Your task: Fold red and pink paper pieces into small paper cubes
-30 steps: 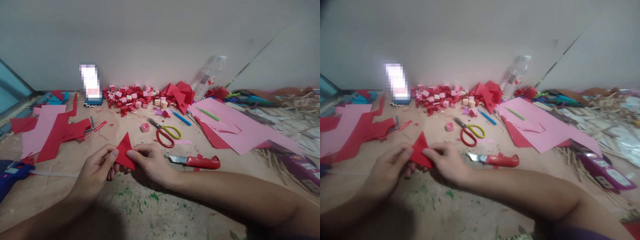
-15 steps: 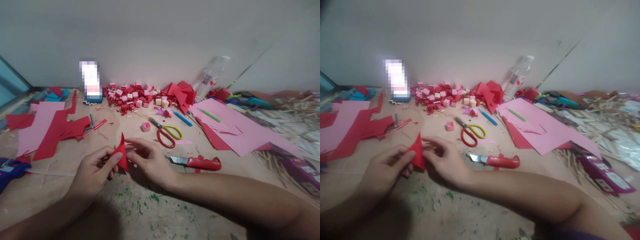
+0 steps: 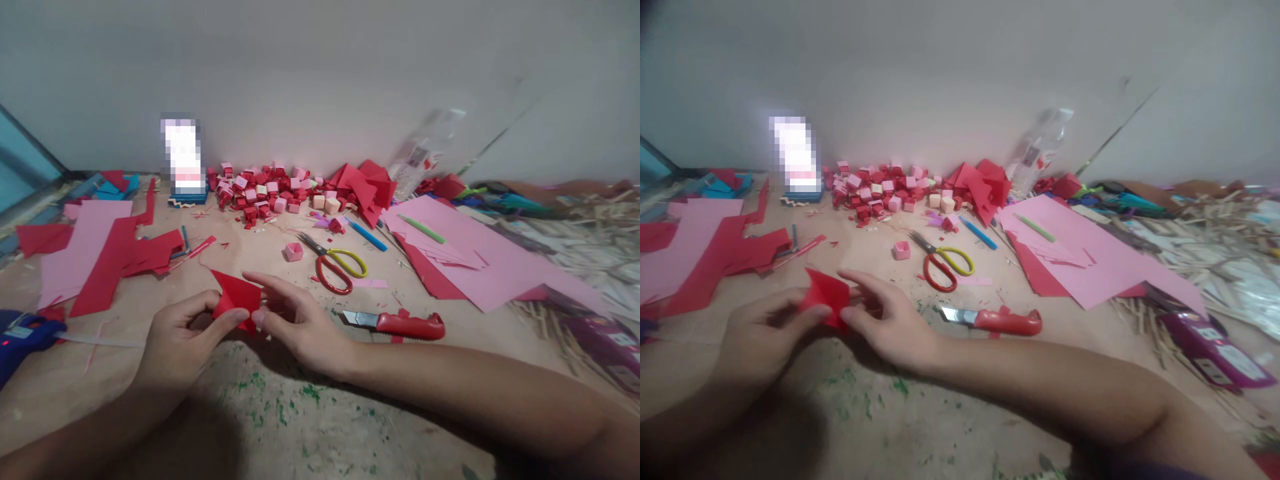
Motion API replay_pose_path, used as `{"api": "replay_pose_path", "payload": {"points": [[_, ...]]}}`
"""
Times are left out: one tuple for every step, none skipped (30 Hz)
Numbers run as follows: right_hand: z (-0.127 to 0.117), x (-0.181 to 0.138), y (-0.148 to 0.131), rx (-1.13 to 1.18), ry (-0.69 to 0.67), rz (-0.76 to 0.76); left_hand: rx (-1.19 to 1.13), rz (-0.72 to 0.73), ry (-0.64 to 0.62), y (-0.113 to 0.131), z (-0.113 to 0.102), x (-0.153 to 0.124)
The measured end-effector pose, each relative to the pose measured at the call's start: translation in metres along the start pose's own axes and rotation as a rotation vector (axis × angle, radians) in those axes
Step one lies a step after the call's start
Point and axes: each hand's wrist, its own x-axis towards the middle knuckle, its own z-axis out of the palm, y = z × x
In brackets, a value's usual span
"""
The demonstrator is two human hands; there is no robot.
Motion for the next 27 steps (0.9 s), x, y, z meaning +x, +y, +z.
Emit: {"api": "replay_pose_path", "payload": {"points": [[0.000, 0.001, 0.000, 0.006, 0.012, 0.003, 0.021, 0.032, -0.004, 0.001, 0.000, 0.000], [-0.001, 0.001, 0.000, 0.013, 0.026, 0.005, 0.038, 0.071, -0.011, 0.003, 0.000, -0.001], [-0.001, 0.003, 0.001, 0.020, 0.039, 0.007, 0.053, 0.113, -0.025, 0.004, 0.000, -0.002], [-0.001, 0.004, 0.002, 0.028, 0.042, 0.014, 0.066, 0.153, -0.047, 0.005, 0.000, -0.002], [-0.002, 0.005, 0.003, 0.042, 0.044, 0.022, 0.079, 0.184, -0.063, 0.005, 0.001, -0.003], [-0.003, 0.006, 0.005, 0.059, 0.046, 0.029, 0.092, 0.201, -0.066, 0.005, 0.001, -0.004], [-0.003, 0.007, 0.006, 0.077, 0.051, 0.038, 0.100, 0.210, -0.048, 0.004, 0.002, -0.004], [-0.003, 0.008, 0.008, 0.090, 0.059, 0.047, 0.103, 0.222, -0.004, 0.002, 0.003, -0.003], [-0.004, 0.008, 0.009, 0.096, 0.073, 0.053, 0.104, 0.240, 0.060, 0.000, 0.003, -0.002], [-0.004, 0.008, 0.010, 0.102, 0.095, 0.054, 0.112, 0.280, 0.135, -0.002, 0.003, -0.001], [-0.004, 0.008, 0.011, 0.114, 0.114, 0.058, 0.143, 0.339, 0.203, -0.004, 0.002, 0.001], [-0.003, 0.008, 0.011, 0.135, 0.127, 0.062, 0.213, 0.420, 0.240, -0.006, 0.000, 0.003], [-0.003, 0.008, 0.011, 0.164, 0.138, 0.059, 0.327, 0.515, 0.243, -0.007, -0.002, 0.005], [-0.002, 0.008, 0.011, 0.196, 0.139, 0.052, 0.460, 0.621, 0.223, -0.008, -0.005, 0.006], [-0.001, 0.008, 0.010, 0.228, 0.135, 0.039, 0.594, 0.728, 0.173, -0.008, -0.008, 0.007], [0.000, 0.009, 0.009, 0.251, 0.127, 0.026, 0.704, 0.815, 0.131, -0.007, -0.010, 0.008], [0.001, 0.009, 0.009, 0.267, 0.118, 0.013, 0.782, 0.888, 0.098, -0.006, -0.012, 0.008], [0.001, 0.009, 0.008, 0.278, 0.109, 0.002, 0.831, 0.944, 0.072, -0.005, -0.014, 0.007], [0.002, 0.009, 0.007, 0.285, 0.099, -0.004, 0.860, 0.981, 0.057, -0.004, -0.014, 0.006], [0.002, 0.010, 0.007, 0.291, 0.097, -0.010, 0.877, 1.006, 0.045, -0.003, -0.014, 0.005], [0.002, 0.010, 0.006, 0.291, 0.095, -0.014, 0.895, 1.015, 0.032, -0.002, -0.013, 0.004], [0.002, 0.010, 0.006, 0.287, 0.094, -0.015, 0.911, 1.015, 0.028, -0.002, -0.013, 0.003], [0.002, 0.009, 0.006, 0.280, 0.093, -0.014, 0.925, 1.012, 0.035, -0.002, -0.012, 0.002], [0.001, 0.009, 0.006, 0.271, 0.097, -0.011, 0.934, 1.013, 0.049, -0.002, -0.011, 0.002], [0.001, 0.009, 0.007, 0.265, 0.108, -0.011, 0.939, 1.010, 0.066, -0.001, -0.011, 0.002], [0.001, 0.010, 0.007, 0.260, 0.120, -0.015, 0.940, 1.011, 0.081, -0.001, -0.011, 0.002], [0.000, 0.010, 0.007, 0.254, 0.129, -0.020, 0.940, 1.013, 0.091, -0.001, -0.011, 0.003]]}}
